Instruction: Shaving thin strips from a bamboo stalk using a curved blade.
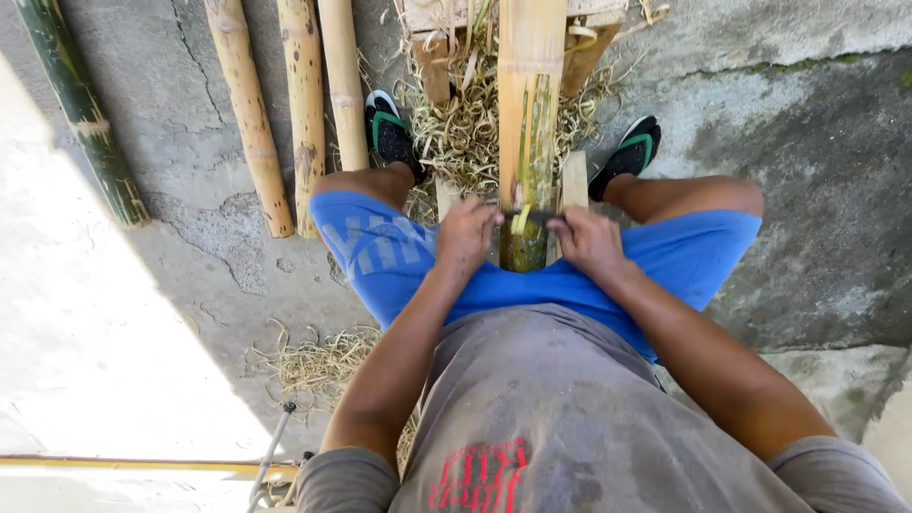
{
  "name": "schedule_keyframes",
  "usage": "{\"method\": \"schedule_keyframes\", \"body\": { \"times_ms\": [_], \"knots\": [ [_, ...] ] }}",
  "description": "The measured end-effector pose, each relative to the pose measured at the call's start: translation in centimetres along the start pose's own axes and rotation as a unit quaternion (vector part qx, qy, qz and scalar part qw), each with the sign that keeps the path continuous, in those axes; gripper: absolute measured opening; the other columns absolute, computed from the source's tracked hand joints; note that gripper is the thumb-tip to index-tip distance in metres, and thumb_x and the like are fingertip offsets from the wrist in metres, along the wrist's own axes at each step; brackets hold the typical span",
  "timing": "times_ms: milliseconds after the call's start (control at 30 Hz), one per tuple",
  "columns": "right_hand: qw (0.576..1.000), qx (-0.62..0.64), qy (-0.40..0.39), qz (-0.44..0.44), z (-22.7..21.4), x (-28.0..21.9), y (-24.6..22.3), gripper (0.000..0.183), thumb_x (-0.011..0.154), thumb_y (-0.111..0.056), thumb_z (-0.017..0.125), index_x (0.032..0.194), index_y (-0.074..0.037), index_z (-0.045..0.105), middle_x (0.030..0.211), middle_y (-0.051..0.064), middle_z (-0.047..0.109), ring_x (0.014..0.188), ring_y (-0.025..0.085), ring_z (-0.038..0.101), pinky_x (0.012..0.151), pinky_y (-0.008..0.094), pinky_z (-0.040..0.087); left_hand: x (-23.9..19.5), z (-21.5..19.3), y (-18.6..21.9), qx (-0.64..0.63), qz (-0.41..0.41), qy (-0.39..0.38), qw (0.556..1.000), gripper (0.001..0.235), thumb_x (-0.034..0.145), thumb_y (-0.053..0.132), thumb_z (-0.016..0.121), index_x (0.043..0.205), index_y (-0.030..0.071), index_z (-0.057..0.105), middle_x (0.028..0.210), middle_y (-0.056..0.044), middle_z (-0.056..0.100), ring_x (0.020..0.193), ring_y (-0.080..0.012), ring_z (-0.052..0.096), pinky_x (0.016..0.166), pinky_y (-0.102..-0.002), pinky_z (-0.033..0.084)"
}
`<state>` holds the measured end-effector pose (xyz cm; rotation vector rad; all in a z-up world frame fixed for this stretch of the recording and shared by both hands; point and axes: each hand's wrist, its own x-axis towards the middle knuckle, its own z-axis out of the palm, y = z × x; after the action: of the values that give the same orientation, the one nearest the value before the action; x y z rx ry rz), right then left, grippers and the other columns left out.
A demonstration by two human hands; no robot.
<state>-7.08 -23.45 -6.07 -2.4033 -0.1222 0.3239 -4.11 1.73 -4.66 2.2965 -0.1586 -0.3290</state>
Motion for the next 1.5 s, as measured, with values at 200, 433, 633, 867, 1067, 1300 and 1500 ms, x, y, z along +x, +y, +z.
{"method": "schedule_keyframes", "body": {
  "times_ms": [200,433,633,867,1067,1300,1500],
  "knots": [
    [0.996,0.039,-0.078,0.032,-2.1,3.9,-1.2,0.025,0.099,-0.034,0.067,0.088,-0.011,0.070,0.075,0.014,0.064,0.064,0.035,0.065,0.058,0.047,0.050,2.1,0.4,-2.1,-0.078,-0.060,-0.046,0.994,0.007,0.090,0.011,0.068,0.088,0.009,0.074,0.088,-0.012,0.067,0.084,-0.0328,0.065,0.075,-0.044,0.052],
    [0.992,-0.100,0.058,-0.039,-4.9,17.2,0.0,0.039,0.114,-0.038,0.066,0.091,-0.007,0.063,0.077,0.012,0.062,0.063,0.033,0.060,0.054,0.046,0.043,17.4,-1.0,-3.0,0.028,-0.012,0.076,0.997,0.018,0.101,0.024,0.062,0.095,0.015,0.076,0.087,-0.004,0.060,0.081,-0.0222,0.057,0.067,-0.037,0.046],
    [0.987,-0.109,0.088,-0.080,-3.2,15.3,1.0,0.040,0.112,-0.037,0.070,0.090,-0.006,0.057,0.080,0.013,0.062,0.068,0.033,0.062,0.056,0.047,0.043,16.2,-1.4,-2.4,0.055,0.044,0.096,0.993,0.014,0.097,0.027,0.066,0.096,0.018,0.076,0.085,-0.001,0.059,0.081,-0.0209,0.058,0.064,-0.039,0.048],
    [0.992,-0.114,0.049,-0.016,-2.5,9.1,-1.0,0.042,0.110,-0.035,0.071,0.087,-0.005,0.052,0.077,0.014,0.056,0.063,0.035,0.058,0.056,0.047,0.043,8.7,-1.3,-0.2,0.050,0.010,0.075,0.996,0.010,0.098,0.023,0.070,0.096,0.014,0.074,0.086,-0.006,0.056,0.082,-0.0249,0.060,0.066,-0.043,0.050],
    [0.995,-0.091,0.027,-0.025,-1.8,4.4,-2.1,0.029,0.105,-0.026,0.070,0.086,-0.008,0.056,0.079,0.014,0.058,0.068,0.036,0.060,0.058,0.047,0.045,3.9,-0.5,-0.9,0.053,0.021,0.043,0.997,0.008,0.094,0.010,0.067,0.094,0.014,0.074,0.090,-0.007,0.059,0.087,-0.0272,0.062,0.068,-0.043,0.052],
    [0.994,-0.034,-0.098,-0.019,-1.6,-0.1,-3.3,0.029,0.095,-0.032,0.070,0.083,-0.008,0.059,0.077,0.013,0.062,0.070,0.037,0.064,0.059,0.049,0.049,-2.7,-0.6,-1.7,-0.033,-0.067,-0.036,0.997,0.011,0.090,0.014,0.067,0.097,0.015,0.075,0.087,-0.006,0.062,0.084,-0.0293,0.064,0.070,-0.045,0.054],
    [0.989,-0.136,-0.029,-0.040,-4.6,12.2,-1.2,0.032,0.105,-0.033,0.071,0.083,-0.009,0.065,0.074,0.014,0.064,0.060,0.034,0.062,0.050,0.046,0.044,10.0,0.7,-3.2,0.015,-0.032,0.042,0.998,0.014,0.097,0.018,0.057,0.089,0.011,0.068,0.088,-0.013,0.056,0.083,-0.0315,0.058,0.069,-0.045,0.047]
  ]
}}
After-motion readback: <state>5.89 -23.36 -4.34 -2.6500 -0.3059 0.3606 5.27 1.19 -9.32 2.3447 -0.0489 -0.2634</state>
